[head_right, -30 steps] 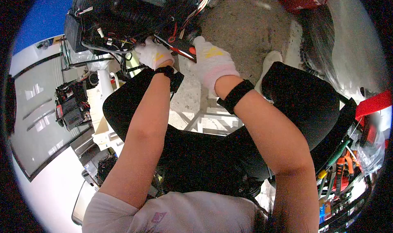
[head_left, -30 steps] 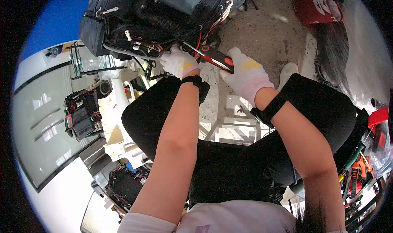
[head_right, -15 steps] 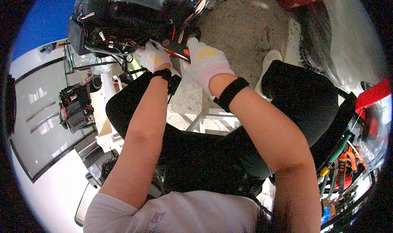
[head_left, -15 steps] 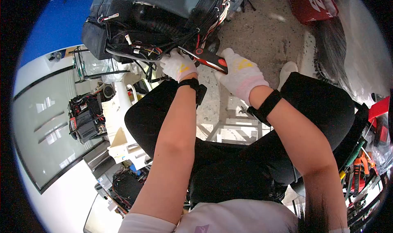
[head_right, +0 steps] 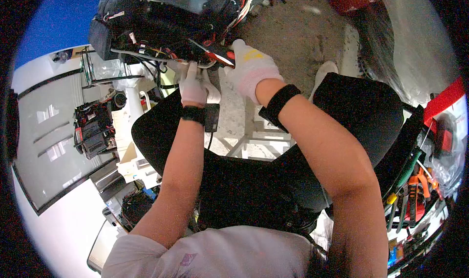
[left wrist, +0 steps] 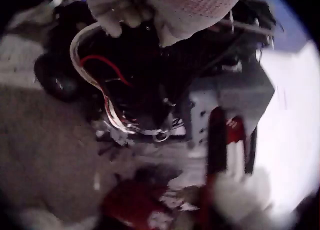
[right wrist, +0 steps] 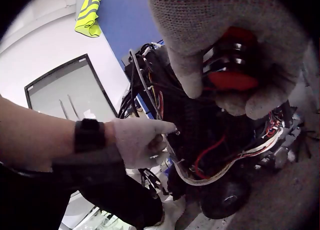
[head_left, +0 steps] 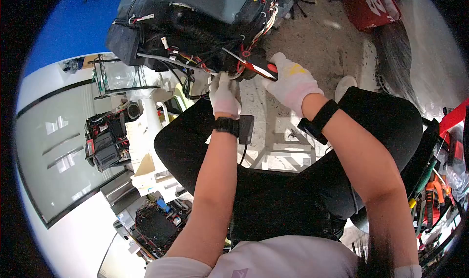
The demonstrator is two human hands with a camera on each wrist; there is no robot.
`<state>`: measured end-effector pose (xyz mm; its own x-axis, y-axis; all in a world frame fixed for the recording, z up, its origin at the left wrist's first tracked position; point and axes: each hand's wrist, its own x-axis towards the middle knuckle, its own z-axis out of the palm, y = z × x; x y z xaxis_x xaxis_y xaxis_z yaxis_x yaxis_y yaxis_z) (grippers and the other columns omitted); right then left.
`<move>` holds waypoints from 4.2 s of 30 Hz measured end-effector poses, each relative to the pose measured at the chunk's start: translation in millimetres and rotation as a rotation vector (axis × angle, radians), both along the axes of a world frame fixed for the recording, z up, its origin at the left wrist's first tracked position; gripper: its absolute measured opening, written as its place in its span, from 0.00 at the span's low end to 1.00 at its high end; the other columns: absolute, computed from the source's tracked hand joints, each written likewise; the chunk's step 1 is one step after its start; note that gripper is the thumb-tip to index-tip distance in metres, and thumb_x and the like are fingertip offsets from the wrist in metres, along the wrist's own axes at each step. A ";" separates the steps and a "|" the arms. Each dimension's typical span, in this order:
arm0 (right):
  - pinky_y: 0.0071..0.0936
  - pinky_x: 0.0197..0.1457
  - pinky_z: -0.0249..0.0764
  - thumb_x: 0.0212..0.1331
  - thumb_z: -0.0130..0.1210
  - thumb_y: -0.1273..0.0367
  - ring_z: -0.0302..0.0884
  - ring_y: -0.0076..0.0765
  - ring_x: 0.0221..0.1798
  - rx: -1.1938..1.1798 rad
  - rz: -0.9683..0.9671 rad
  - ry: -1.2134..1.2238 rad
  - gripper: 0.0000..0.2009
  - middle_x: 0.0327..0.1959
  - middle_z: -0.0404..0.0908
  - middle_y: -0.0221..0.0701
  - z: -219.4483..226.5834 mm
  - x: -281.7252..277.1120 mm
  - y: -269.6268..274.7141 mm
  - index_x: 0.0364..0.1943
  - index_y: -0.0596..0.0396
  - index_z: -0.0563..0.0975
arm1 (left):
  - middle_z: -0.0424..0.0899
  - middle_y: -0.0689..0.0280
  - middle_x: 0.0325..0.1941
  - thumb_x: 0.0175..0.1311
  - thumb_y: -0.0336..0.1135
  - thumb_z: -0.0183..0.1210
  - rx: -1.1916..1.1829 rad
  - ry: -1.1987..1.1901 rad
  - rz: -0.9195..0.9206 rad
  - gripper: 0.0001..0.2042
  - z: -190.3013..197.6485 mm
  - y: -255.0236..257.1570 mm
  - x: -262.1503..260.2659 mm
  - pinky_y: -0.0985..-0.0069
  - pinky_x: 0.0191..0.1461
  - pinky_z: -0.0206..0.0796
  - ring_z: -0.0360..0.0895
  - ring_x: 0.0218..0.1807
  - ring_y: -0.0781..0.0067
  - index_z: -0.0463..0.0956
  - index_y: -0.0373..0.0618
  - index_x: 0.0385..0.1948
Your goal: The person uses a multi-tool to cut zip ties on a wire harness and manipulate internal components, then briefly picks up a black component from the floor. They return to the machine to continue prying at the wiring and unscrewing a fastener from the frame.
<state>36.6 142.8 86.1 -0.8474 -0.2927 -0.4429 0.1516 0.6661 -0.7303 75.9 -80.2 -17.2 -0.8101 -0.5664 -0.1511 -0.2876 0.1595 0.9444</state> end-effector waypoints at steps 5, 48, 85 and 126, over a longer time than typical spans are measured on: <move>0.43 0.48 0.71 0.51 0.57 0.57 0.76 0.56 0.46 0.025 0.044 0.031 0.22 0.40 0.78 0.48 -2.6 5.5 -6.4 0.48 0.52 0.68 | 0.77 0.62 0.44 0.60 0.29 0.54 1.169 0.153 0.123 0.08 25.2 -3.2 22.3 0.66 0.58 0.67 0.74 0.49 0.66 0.73 0.38 0.39; 0.41 0.51 0.71 0.48 0.57 0.53 0.73 0.59 0.49 -0.214 -0.004 -0.326 0.29 0.44 0.76 0.55 -66.9 -25.5 -72.2 0.51 0.60 0.70 | 0.80 0.65 0.37 0.65 0.48 0.52 0.701 -0.260 0.290 0.16 22.5 22.5 -44.0 0.74 0.43 0.69 0.76 0.38 0.70 0.74 0.44 0.38; 0.38 0.49 0.72 0.44 0.59 0.55 0.76 0.55 0.48 -0.236 0.025 -0.244 0.29 0.42 0.78 0.54 -65.8 -21.9 -82.2 0.46 0.65 0.73 | 0.79 0.65 0.41 0.66 0.44 0.54 0.933 -0.325 0.257 0.15 32.5 28.3 -15.3 0.74 0.46 0.69 0.75 0.41 0.71 0.75 0.42 0.43; 0.42 0.39 0.73 0.53 0.57 0.55 0.79 0.54 0.36 0.097 0.248 0.028 0.22 0.34 0.78 0.50 -86.9 -1.2 -71.8 0.41 0.61 0.70 | 0.77 0.65 0.32 0.58 0.56 0.58 0.585 -0.377 -0.135 0.25 -6.2 -6.5 -29.1 0.75 0.42 0.67 0.73 0.33 0.74 0.76 0.36 0.37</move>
